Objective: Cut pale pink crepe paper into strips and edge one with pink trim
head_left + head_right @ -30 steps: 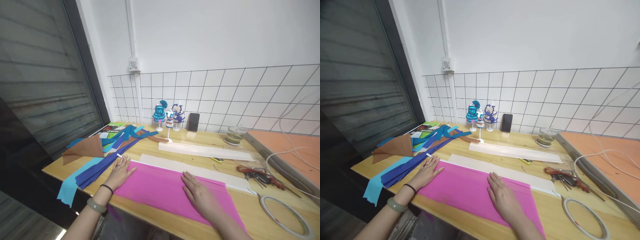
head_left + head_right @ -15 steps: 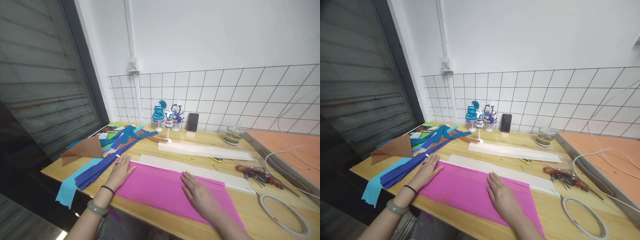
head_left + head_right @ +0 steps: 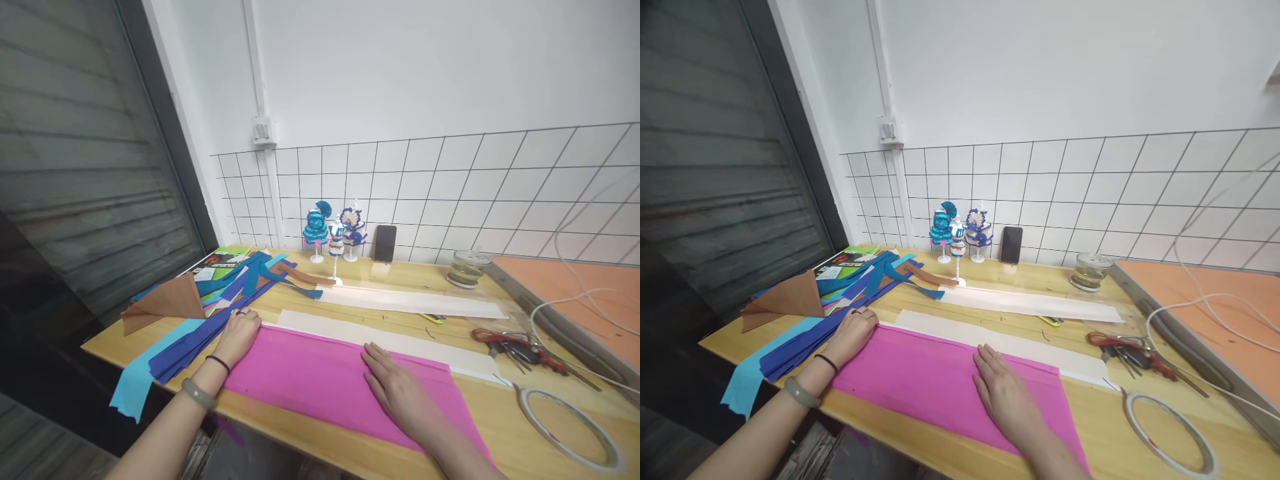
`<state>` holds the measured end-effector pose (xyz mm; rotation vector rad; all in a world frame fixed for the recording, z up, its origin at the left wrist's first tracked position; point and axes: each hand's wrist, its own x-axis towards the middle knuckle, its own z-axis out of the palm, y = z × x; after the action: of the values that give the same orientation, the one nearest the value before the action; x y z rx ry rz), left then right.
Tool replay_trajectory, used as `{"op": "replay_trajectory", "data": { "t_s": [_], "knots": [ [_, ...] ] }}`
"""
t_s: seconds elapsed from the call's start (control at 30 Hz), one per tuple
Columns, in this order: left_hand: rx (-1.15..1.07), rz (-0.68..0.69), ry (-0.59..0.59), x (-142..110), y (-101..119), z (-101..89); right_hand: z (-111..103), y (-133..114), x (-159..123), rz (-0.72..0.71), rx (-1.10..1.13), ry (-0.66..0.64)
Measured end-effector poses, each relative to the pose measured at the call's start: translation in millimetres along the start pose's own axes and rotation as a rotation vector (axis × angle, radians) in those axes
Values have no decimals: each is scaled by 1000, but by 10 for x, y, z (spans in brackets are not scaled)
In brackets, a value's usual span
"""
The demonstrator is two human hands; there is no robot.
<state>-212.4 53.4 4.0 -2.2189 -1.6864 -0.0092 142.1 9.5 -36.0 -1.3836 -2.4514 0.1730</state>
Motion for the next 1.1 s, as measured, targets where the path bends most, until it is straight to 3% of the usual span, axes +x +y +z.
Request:
{"op": "replay_trajectory", "data": {
  "t_s": [0.4,0.77,0.83,0.93,1.03,1.1],
  "knots": [
    [-29,40,-6,-61,-13,22,16,12,-6,-5,24,33],
    [1,-27,-46,-157,-43,-42,-1,0,-5,4,34,20],
    [-17,-61,-12,-123,84,-115,8,7,-6,0,42,35],
    [-167,-74,48,-12,487,-200,26,23,-7,-16,55,67],
    [-345,31,80,110,1002,-198,38,35,-4,-30,46,73],
    [-417,90,41,156,1277,-155,39,38,-2,-27,36,58]
  ]
}}
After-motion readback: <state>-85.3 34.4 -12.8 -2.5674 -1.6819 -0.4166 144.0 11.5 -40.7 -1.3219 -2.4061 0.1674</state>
